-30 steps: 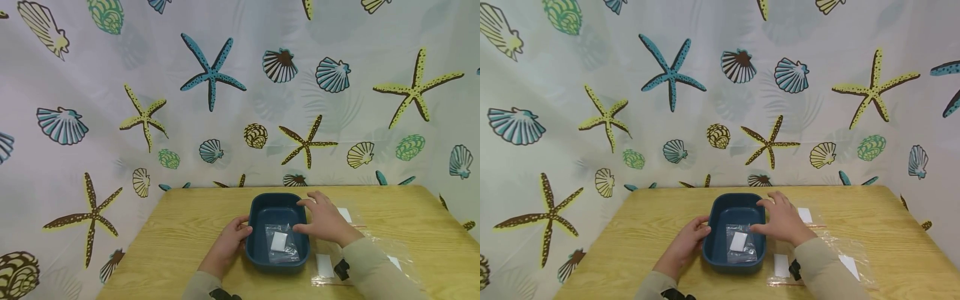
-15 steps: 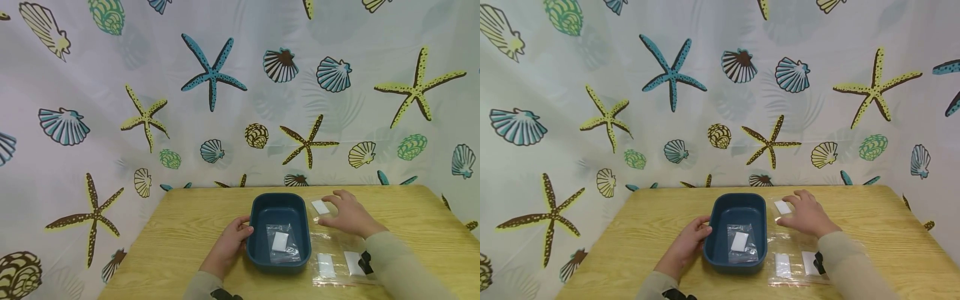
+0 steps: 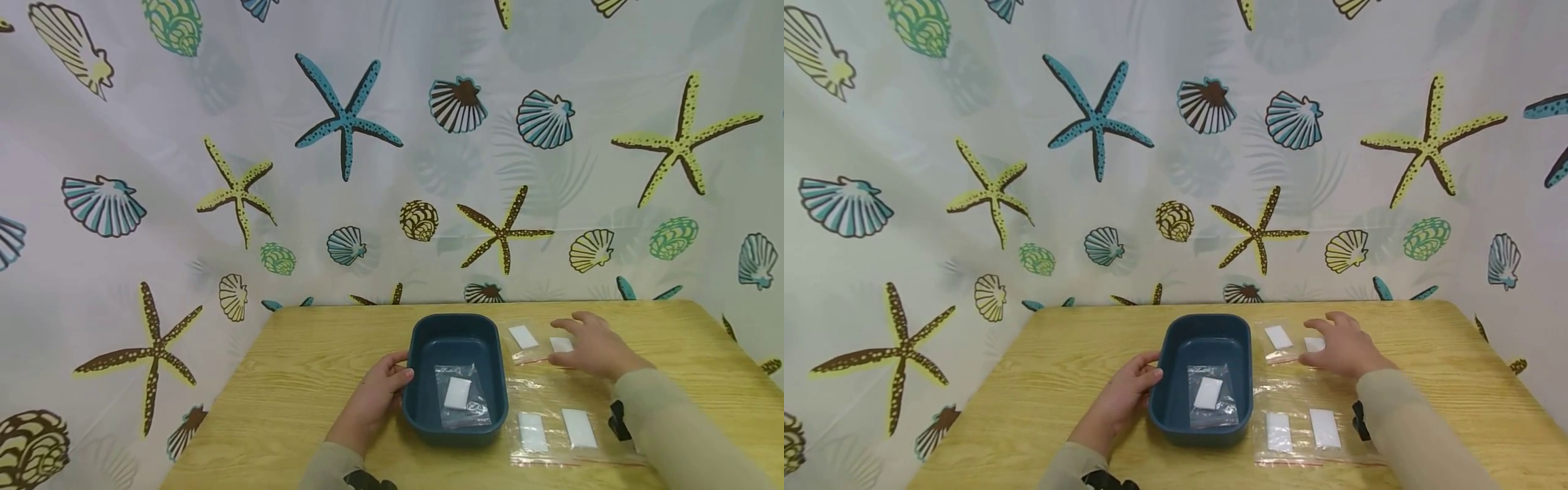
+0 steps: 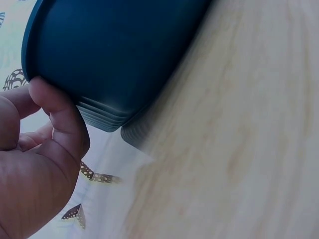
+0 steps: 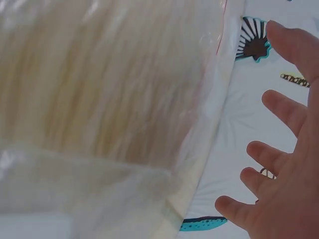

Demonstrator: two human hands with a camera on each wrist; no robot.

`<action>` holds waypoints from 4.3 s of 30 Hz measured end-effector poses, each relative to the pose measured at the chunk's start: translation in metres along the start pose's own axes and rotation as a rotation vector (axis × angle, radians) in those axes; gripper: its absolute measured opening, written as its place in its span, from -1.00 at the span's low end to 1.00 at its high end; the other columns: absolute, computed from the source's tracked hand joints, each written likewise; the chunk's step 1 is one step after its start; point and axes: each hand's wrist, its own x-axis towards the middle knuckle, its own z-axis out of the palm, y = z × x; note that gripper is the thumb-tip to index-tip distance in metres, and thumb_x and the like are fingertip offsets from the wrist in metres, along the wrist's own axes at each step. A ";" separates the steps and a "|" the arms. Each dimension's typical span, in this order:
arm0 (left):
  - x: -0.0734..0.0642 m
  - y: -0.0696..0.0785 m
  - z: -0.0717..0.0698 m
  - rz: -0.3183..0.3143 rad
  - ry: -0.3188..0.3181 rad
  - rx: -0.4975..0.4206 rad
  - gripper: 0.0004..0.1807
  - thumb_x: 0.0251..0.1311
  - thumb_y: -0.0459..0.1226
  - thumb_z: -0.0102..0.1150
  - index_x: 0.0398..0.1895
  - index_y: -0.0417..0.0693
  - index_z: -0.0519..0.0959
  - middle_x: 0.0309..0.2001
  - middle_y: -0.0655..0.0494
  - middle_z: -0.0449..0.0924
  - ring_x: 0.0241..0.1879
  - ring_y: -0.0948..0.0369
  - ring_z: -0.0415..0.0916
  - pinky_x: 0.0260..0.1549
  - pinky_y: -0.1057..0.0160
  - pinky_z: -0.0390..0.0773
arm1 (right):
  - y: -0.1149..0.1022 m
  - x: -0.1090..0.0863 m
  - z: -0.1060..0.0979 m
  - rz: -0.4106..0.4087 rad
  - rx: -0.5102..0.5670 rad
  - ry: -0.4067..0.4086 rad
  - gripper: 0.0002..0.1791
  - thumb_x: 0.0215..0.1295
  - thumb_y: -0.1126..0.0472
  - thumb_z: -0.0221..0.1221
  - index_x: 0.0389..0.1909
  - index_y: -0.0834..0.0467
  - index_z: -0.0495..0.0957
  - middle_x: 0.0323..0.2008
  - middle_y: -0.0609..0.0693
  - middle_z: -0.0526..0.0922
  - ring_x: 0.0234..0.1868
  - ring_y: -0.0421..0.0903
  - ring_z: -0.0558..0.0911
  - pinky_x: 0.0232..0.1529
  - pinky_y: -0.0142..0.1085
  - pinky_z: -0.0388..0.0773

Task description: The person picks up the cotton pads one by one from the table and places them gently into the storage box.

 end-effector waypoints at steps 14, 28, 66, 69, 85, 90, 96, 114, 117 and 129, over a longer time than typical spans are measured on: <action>-0.001 0.005 0.002 -0.002 0.008 0.022 -0.47 0.54 -0.33 -0.03 0.49 -0.28 0.22 0.00 -0.23 0.53 -0.26 0.14 0.62 -0.39 0.27 0.60 | 0.030 0.007 -0.005 0.057 0.025 -0.123 -0.14 0.16 -0.09 0.36 0.43 0.22 0.35 0.36 0.59 0.13 0.32 0.62 0.13 0.14 0.50 0.20; -0.001 0.001 0.002 -0.013 0.012 -0.001 -0.48 0.54 -0.30 0.00 0.48 -0.26 0.24 -0.02 -0.20 0.53 -0.28 0.15 0.60 -0.40 0.27 0.59 | 0.037 0.012 -0.003 0.035 0.031 -0.199 -0.05 0.16 -0.11 0.34 0.49 0.26 0.25 0.36 0.69 0.03 0.31 0.67 0.13 0.12 0.49 0.22; 0.002 0.002 -0.001 -0.022 0.017 0.020 -0.48 0.54 -0.29 0.01 0.48 -0.24 0.25 -0.01 -0.19 0.52 -0.29 0.15 0.57 -0.40 0.27 0.58 | 0.035 0.017 -0.002 0.116 -0.057 -0.199 -0.11 0.13 -0.33 0.34 0.40 0.07 0.45 0.33 0.55 0.23 0.25 0.65 0.23 0.03 0.53 0.27; 0.003 0.002 -0.001 -0.013 0.016 0.026 -0.48 0.53 -0.30 0.01 0.47 -0.27 0.25 -0.02 -0.19 0.52 -0.28 0.15 0.58 -0.39 0.27 0.59 | 0.037 0.019 -0.001 0.108 -0.060 -0.195 -0.11 0.12 -0.34 0.35 0.39 0.07 0.47 0.33 0.56 0.24 0.24 0.65 0.24 0.02 0.52 0.29; -0.001 0.002 -0.001 -0.028 0.021 0.013 -0.48 0.56 -0.31 -0.04 0.49 -0.27 0.21 0.01 -0.20 0.52 -0.27 0.15 0.57 -0.37 0.27 0.58 | 0.033 0.018 0.004 0.018 -0.061 -0.138 -0.24 0.14 -0.24 0.39 0.21 0.21 0.58 0.26 0.55 0.35 0.23 0.51 0.39 0.14 0.34 0.36; 0.000 0.002 -0.001 -0.025 0.017 0.000 -0.49 0.55 -0.32 -0.04 0.48 -0.26 0.23 0.00 -0.19 0.52 -0.28 0.16 0.56 -0.38 0.29 0.56 | 0.037 0.018 0.006 0.023 -0.077 -0.121 -0.30 0.12 -0.19 0.37 0.16 0.20 0.62 0.32 0.61 0.22 0.21 0.55 0.39 0.10 0.36 0.39; -0.003 0.003 0.003 -0.009 0.011 -0.012 -0.50 0.54 -0.34 -0.04 0.47 -0.30 0.23 -0.03 -0.17 0.53 -0.30 0.16 0.55 -0.40 0.30 0.54 | 0.049 0.018 0.007 0.004 -0.047 -0.163 -0.07 0.08 -0.31 0.38 0.37 0.17 0.47 0.40 0.60 0.09 0.29 0.59 0.28 0.12 0.41 0.32; -0.002 0.000 0.002 0.009 0.007 -0.042 -0.51 0.52 -0.37 -0.02 0.44 -0.33 0.25 -0.10 -0.11 0.53 -0.36 0.20 0.53 -0.49 0.33 0.50 | 0.047 0.015 -0.002 0.012 -0.013 -0.190 -0.25 0.01 -0.25 0.47 0.16 0.09 0.59 0.31 0.56 0.20 0.21 0.57 0.35 0.06 0.40 0.37; -0.002 0.000 0.002 -0.002 0.009 -0.039 -0.51 0.53 -0.36 -0.02 0.45 -0.31 0.25 -0.07 -0.14 0.53 -0.32 0.18 0.55 -0.45 0.31 0.54 | 0.045 0.014 -0.003 0.024 0.009 -0.198 -0.32 0.01 -0.20 0.49 0.09 0.07 0.57 0.24 0.52 0.26 0.16 0.53 0.37 0.01 0.39 0.39; 0.000 0.000 0.003 -0.006 -0.001 -0.060 -0.51 0.53 -0.37 -0.03 0.45 -0.29 0.26 -0.07 -0.14 0.52 -0.28 0.16 0.59 -0.38 0.26 0.61 | 0.044 0.014 -0.003 0.091 -0.042 -0.206 0.05 0.01 -0.38 0.39 0.43 0.16 0.38 0.41 0.59 0.04 0.31 0.67 0.12 0.07 0.57 0.15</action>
